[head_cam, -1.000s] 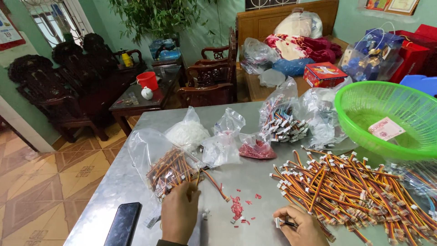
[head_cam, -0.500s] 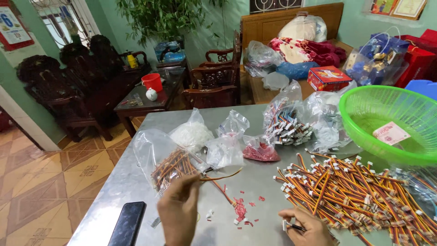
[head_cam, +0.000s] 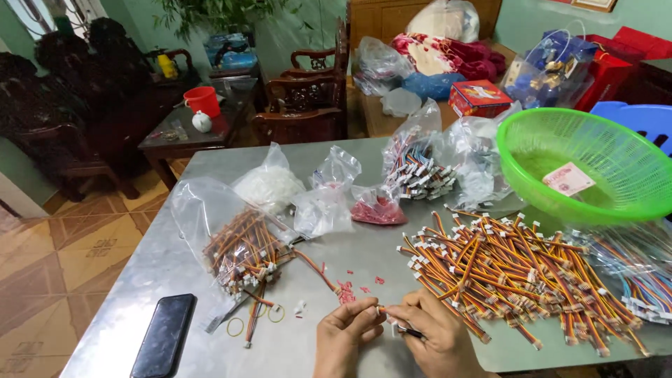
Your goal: Assembling electronic wire harnesses by attaching small red plastic sleeves to the connectors.
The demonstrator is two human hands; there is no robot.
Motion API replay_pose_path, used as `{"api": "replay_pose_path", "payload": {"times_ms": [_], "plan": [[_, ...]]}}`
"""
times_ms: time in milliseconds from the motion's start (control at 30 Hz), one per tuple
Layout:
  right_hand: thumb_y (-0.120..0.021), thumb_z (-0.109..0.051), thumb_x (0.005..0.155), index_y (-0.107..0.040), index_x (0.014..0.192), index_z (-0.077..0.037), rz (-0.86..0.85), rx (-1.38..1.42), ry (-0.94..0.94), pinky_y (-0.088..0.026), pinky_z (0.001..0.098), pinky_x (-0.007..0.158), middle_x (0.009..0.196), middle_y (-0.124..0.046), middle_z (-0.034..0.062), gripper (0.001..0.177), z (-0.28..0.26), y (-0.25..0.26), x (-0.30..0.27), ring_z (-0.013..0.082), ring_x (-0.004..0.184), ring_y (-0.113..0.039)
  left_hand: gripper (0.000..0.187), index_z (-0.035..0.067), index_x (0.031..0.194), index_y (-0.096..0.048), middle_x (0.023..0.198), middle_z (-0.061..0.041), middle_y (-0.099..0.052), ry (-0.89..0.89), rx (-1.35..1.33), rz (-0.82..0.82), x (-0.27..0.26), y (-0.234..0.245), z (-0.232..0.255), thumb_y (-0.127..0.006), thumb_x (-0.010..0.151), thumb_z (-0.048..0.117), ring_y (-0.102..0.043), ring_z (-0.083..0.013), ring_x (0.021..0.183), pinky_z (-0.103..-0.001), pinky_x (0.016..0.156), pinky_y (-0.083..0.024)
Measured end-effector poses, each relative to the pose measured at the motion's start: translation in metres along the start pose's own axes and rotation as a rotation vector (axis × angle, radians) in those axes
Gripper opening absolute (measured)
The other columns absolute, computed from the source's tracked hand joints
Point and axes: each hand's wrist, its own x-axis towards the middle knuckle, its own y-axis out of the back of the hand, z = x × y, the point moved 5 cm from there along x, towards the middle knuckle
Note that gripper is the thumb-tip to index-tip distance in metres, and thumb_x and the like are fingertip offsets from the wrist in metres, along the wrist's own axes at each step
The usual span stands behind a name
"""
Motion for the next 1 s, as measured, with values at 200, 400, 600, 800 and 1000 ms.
{"api": "replay_pose_path", "payload": {"times_ms": [200,400,600,800,1000], "plan": [[-0.07,0.011,0.076,-0.077,0.109,-0.015,0.017,0.103,-0.021,-0.047,0.0202,0.064,0.08,-0.054,-0.0026,0.043,0.007,-0.005,-0.003,0.0098,0.068,-0.055,0.025,-0.016,0.104,-0.078,0.083,-0.027,-0.076,-0.016,-0.055,-0.094,0.006,-0.002,-0.01,-0.079,0.08,-0.01,-0.073,-0.0328,0.076,-0.042,0.077,-0.064],[-0.085,-0.008,0.075,-0.082,0.09,-0.016,0.042,0.281,-0.239,-0.046,0.0228,0.057,0.075,-0.065,-0.0007,0.017,0.025,-0.01,-0.009,0.0094,0.067,-0.061,0.019,-0.012,0.1,-0.075,0.086,-0.024,-0.075,0.014,-0.005,-0.201,0.001,-0.008,-0.006,-0.077,0.083,-0.002,-0.076,-0.0327,0.081,-0.047,0.088,-0.067],[-0.07,0.013,0.074,-0.081,0.106,-0.016,0.106,0.208,-0.11,-0.048,0.0182,0.063,0.079,-0.057,-0.0021,0.044,0.012,-0.015,-0.011,0.0078,0.067,-0.057,0.024,-0.012,0.106,-0.075,0.091,-0.028,-0.077,0.098,-0.082,-0.19,-0.001,-0.008,-0.004,-0.076,0.084,-0.003,-0.076,-0.0364,0.088,-0.049,0.091,-0.065],[-0.075,-0.033,0.073,-0.074,0.099,-0.025,-0.262,0.101,-0.419,-0.046,0.0253,0.044,0.089,-0.065,-0.0069,0.028,0.023,-0.013,-0.003,0.0072,0.081,-0.064,0.027,-0.014,0.105,-0.074,0.094,-0.035,-0.079,-0.036,-0.098,-0.072,0.02,0.01,-0.016,-0.079,0.08,-0.007,-0.076,-0.0392,0.084,-0.044,0.08,-0.063],[-0.059,-0.025,0.096,-0.045,0.075,-0.015,-0.328,-0.14,-0.284,-0.04,0.039,0.055,0.071,-0.049,0.0003,0.027,0.05,-0.034,-0.026,0.0226,0.056,-0.042,0.018,-0.013,0.093,-0.079,0.082,-0.024,-0.08,-0.17,0.091,-0.123,0.008,0.002,-0.002,-0.082,0.079,-0.002,-0.073,-0.027,0.073,-0.033,0.073,-0.06]]}}
